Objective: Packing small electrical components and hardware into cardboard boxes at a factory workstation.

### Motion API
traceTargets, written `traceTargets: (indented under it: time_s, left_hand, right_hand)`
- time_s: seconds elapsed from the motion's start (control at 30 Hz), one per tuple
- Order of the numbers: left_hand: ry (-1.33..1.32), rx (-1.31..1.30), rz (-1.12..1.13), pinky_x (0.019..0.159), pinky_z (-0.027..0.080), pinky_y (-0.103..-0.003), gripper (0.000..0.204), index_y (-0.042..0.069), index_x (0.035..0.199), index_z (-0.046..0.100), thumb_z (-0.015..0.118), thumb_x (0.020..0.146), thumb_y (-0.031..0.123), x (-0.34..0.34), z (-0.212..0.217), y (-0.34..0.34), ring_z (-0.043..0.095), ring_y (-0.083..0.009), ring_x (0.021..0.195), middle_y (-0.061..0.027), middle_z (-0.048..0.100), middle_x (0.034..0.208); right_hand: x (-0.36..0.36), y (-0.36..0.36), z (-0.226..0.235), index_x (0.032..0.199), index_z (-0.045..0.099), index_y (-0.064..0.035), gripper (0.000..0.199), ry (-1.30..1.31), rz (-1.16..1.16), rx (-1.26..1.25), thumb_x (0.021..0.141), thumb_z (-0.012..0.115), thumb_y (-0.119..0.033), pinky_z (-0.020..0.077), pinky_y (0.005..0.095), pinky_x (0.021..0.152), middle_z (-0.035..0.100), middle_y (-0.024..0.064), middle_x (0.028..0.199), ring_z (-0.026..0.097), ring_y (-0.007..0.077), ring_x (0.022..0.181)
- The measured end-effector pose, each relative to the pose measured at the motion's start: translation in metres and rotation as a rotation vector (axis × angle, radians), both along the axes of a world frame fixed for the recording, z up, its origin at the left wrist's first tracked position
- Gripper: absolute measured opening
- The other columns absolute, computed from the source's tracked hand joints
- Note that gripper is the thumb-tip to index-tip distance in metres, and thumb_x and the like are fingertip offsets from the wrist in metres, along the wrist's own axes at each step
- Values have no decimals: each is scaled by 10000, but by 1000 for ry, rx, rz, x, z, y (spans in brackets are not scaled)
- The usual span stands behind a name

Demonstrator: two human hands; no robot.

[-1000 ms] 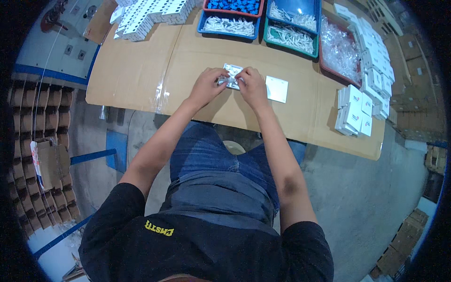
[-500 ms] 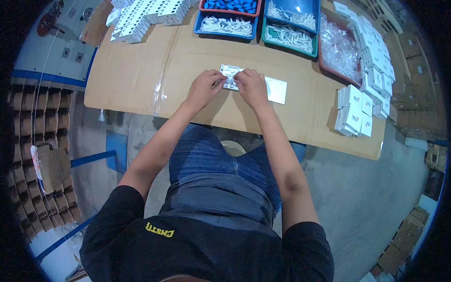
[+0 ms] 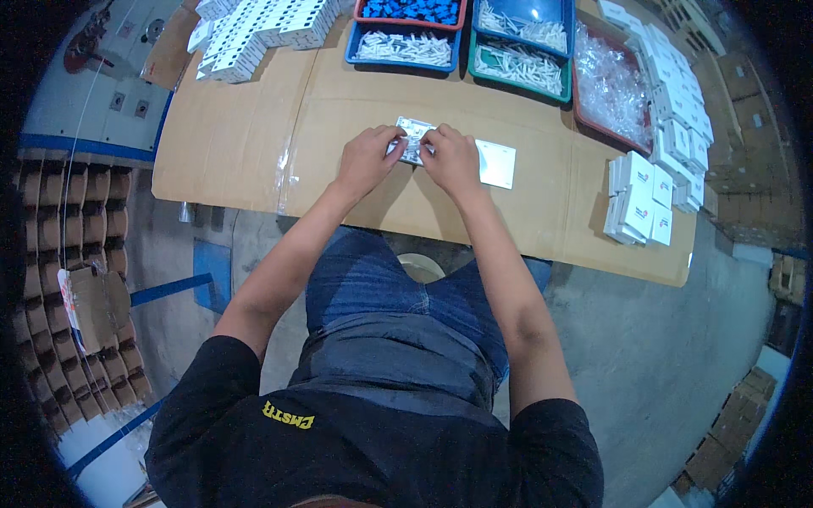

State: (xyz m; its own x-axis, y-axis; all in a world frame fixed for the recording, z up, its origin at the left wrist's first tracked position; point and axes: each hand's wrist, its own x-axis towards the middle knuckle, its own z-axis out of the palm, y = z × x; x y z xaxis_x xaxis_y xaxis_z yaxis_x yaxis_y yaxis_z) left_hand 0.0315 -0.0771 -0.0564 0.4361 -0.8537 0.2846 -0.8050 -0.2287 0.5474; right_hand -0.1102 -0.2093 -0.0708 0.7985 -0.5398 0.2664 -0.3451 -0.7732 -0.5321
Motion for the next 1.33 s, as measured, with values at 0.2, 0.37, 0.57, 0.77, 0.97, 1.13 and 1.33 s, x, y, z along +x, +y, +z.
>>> traceTargets:
  time_s: [0.2, 0.37, 0.57, 0.77, 0.97, 1.13, 1.33]
  left_hand:
    - [155, 86, 49, 763, 530, -393, 160, 102, 987, 728, 716, 869, 208, -1, -1, 1, 669, -273, 865, -70, 701, 939]
    - [147, 92, 98, 770, 528, -391, 162, 98, 982, 736, 716, 857, 200, -2, 0, -4, 671, -263, 882, -73, 698, 933]
    - [146, 139, 16, 777, 543, -389, 176, 87, 1010, 738, 708, 871, 191, 9, 8, -2, 695, -272, 889, -82, 722, 945]
    - [222, 155, -8, 777, 557, -385, 178, 93, 1034, 736, 693, 886, 182, 13, 8, -3, 711, -274, 879, -88, 737, 950]
    - [48, 177, -110, 741, 551, -389, 172, 108, 1031, 738, 675, 885, 175, 16, 11, 0, 678, -266, 905, -72, 700, 932]
    - [-112, 149, -148, 765, 557, -384, 186, 123, 1036, 734, 695, 887, 229, -1, 16, 11, 661, -252, 959, -45, 679, 1015]
    - [-245, 27, -249, 820, 565, -391, 298, 107, 1096, 706, 736, 885, 316, 2, -4, 21, 647, -245, 1034, -64, 627, 1222]
  right_hand:
    - [3, -3, -6, 889, 717, -120, 73, -60, 36, 70, 821, 717, -145, 443, 427, 743, 642, 40, 882, 651, 260, 870]
    - [3, 4, 9, 911, 738, -123, 129, 23, 34, 27, 820, 724, -214, 447, 433, 752, 656, 56, 907, 657, 275, 885]
    - [11, 7, 15, 907, 745, -115, 179, 140, -58, 27, 828, 710, -272, 454, 460, 736, 679, 79, 918, 668, 302, 848]
    - [21, 11, 15, 902, 747, -118, 137, 172, -109, 80, 836, 697, -227, 451, 460, 750, 693, 83, 923, 669, 300, 855]
    - [6, 1, 24, 943, 757, -147, 123, 171, -11, -26, 857, 672, -172, 405, 450, 870, 721, 74, 890, 639, 262, 949]
    - [2, -7, 26, 937, 762, -145, 130, 216, -25, 43, 838, 677, -151, 395, 451, 865, 724, 72, 873, 629, 245, 953]
    - [10, 2, 25, 888, 767, -144, 143, 323, -115, -73, 749, 738, -154, 393, 478, 854, 729, 37, 935, 617, 262, 995]
